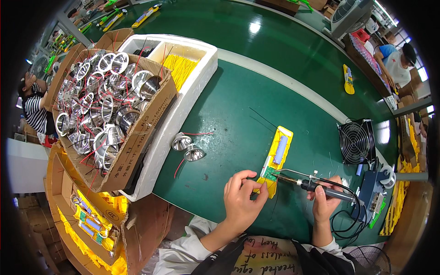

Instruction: The person gathers flashlight parts and solders wires to the circuit board of a flashlight body using a soldering iron, then places the flashlight onto the conveyor belt.

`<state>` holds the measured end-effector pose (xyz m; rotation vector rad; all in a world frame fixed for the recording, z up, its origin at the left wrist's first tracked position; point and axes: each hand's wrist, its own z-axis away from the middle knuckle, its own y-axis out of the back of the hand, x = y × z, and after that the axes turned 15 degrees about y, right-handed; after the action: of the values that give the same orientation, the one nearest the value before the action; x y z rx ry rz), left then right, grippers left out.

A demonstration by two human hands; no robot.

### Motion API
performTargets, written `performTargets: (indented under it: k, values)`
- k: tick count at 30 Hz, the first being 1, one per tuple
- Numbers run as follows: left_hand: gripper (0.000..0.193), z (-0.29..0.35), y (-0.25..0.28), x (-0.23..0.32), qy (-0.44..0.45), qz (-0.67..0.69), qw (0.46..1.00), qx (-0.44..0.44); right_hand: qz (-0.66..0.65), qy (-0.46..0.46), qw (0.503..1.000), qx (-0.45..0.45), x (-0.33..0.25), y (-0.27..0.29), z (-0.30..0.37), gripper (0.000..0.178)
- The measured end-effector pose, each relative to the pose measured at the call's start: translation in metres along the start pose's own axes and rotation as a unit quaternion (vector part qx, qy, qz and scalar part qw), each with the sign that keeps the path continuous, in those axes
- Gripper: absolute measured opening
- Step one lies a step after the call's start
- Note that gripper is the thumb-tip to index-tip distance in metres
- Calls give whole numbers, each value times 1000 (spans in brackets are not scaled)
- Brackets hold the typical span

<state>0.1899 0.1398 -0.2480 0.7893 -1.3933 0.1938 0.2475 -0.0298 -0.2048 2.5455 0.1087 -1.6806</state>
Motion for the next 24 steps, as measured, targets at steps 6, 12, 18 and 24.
performTargets:
  k: [6,12,18,24]
  values:
    - [13,1,9,6,-55,-71,996,1,-3,49,997,52,-4,21,-5,23]
    - [15,6,17,6,-111,-151,981,-41,13,56,996,73,2,40,-7,21]
    - [17,12,25,1,-137,-126,981,-46,16,63,993,102,-4,41,-13,21]
    - [18,10,27,-5,-134,-84,987,-33,24,60,993,101,-2,41,-13,19]
